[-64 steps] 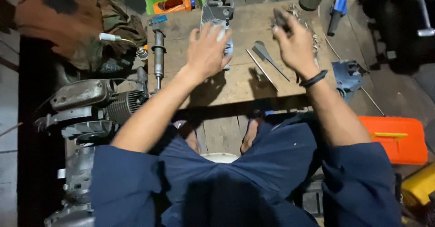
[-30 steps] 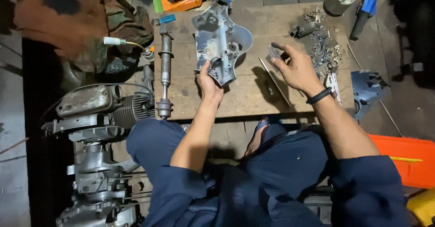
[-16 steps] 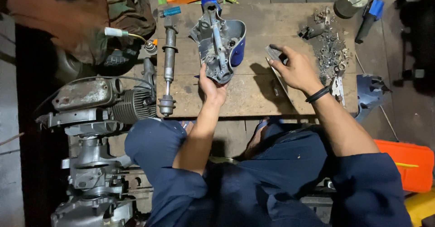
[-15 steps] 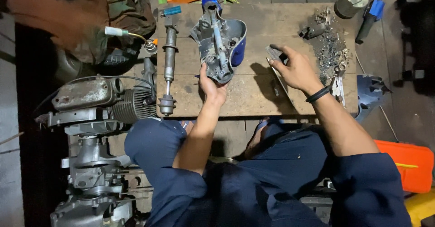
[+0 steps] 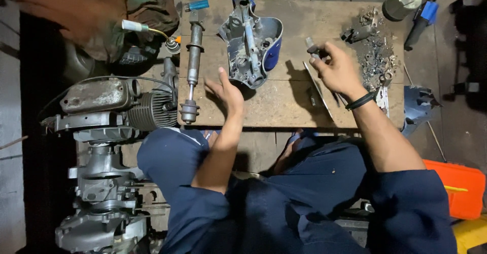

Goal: The person sits on the floor and uses a metal file to smooth the edges of a blue metal part. They hold the part with one hand and file it with the other, turning the part to work on different sides.

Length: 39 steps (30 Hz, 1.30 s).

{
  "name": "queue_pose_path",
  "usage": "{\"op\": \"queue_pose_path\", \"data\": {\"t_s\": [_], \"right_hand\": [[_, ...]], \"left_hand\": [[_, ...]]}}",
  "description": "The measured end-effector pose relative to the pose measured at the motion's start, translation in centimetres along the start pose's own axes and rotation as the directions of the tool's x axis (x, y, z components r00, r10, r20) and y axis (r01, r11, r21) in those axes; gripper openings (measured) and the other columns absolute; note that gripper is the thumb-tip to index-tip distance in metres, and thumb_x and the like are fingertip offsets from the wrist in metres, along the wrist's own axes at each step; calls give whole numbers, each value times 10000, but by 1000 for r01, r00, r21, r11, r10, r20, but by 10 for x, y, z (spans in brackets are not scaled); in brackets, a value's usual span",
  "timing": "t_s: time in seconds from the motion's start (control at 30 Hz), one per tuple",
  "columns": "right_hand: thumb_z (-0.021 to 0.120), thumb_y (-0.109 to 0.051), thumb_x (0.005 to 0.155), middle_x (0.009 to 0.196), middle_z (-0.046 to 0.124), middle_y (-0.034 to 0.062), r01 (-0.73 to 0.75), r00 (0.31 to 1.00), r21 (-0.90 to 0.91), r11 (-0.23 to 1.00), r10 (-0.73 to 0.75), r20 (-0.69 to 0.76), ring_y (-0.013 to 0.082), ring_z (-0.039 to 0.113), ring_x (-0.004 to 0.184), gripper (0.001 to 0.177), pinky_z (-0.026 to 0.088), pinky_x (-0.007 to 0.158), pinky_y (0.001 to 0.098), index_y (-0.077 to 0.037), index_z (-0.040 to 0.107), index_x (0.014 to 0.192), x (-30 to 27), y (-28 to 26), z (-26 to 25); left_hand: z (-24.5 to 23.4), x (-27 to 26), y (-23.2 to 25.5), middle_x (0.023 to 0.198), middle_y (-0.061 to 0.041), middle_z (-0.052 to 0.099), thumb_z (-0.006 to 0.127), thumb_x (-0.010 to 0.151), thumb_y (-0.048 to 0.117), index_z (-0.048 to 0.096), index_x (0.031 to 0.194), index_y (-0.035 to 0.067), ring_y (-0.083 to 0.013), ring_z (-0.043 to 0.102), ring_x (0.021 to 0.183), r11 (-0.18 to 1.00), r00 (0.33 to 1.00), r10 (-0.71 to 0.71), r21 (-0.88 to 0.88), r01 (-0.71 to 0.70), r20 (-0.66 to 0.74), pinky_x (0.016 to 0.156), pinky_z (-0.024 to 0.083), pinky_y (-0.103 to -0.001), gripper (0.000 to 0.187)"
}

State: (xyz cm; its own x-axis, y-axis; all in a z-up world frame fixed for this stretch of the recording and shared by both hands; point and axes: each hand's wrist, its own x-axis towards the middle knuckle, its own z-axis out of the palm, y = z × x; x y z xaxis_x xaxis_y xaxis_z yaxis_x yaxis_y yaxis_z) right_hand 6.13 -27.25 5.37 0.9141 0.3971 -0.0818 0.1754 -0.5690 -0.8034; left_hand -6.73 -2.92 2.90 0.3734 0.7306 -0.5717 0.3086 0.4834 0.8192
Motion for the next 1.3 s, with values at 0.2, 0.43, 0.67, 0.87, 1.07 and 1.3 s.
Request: {"op": "queue_pose_path", "data": {"t_s": [0.2,0.43,0.67,0.87,1.07,1.3], "right_hand": [[676,-61,987,989,667,49,-68,990,338,939,105,-92,130,602,834,181,532,767,325,-58,730,1160,-10,-29,-12],[656,-24,955,1205,650,93,-88,994,732,675,112,16,129,680,619,372,566,495,221,-96,657,1320,-16,-20,-31],[630,-196,1066,1371,634,223,279,959,368,887,-240,-150,313,654,1271,344,597,1038,349,16,593,1334,-14,-15,-30],[494,-306,1110,1113,639,175,5,990,545,838,71,-118,171,670,653,343,630,561,243,-17,505,1295,-15,-21,-18],[542,-434,1102,949,672,175,64,976,446,893,37,-213,251,754,746,398,668,606,309,-64,413,1175,-18,-10,-23],[475,-364,1091,1273,698,170,58,976,524,850,61,-207,263,751,1062,335,676,816,341,-107,468,1305,-19,-26,-24]], "left_hand": [[-12,34,-6,1276,-154,638,691,1008,341,577,1399,90,-306,607,1236,603,575,763,-6,-798,297,1109,418,-440,479],[-29,6,47,1284,-100,657,790,857,291,610,1381,200,-329,588,1255,453,401,262,255,-854,878,1082,405,-555,562],[-26,16,40,1217,-88,666,704,933,322,614,1370,174,-273,644,1173,435,408,226,283,-854,884,1069,461,-576,470],[-26,24,27,1313,-102,677,761,899,362,593,1385,184,-270,615,1223,279,283,372,184,-943,884,1102,397,-558,545],[-19,40,-2,1312,-17,634,942,716,327,632,1340,200,-272,511,1152,-137,139,521,243,-960,842,924,411,-427,708],[4,55,-32,1275,-40,711,935,740,190,631,1310,150,-198,650,1166,-81,65,662,157,-984,747,1138,288,-488,647]]}}
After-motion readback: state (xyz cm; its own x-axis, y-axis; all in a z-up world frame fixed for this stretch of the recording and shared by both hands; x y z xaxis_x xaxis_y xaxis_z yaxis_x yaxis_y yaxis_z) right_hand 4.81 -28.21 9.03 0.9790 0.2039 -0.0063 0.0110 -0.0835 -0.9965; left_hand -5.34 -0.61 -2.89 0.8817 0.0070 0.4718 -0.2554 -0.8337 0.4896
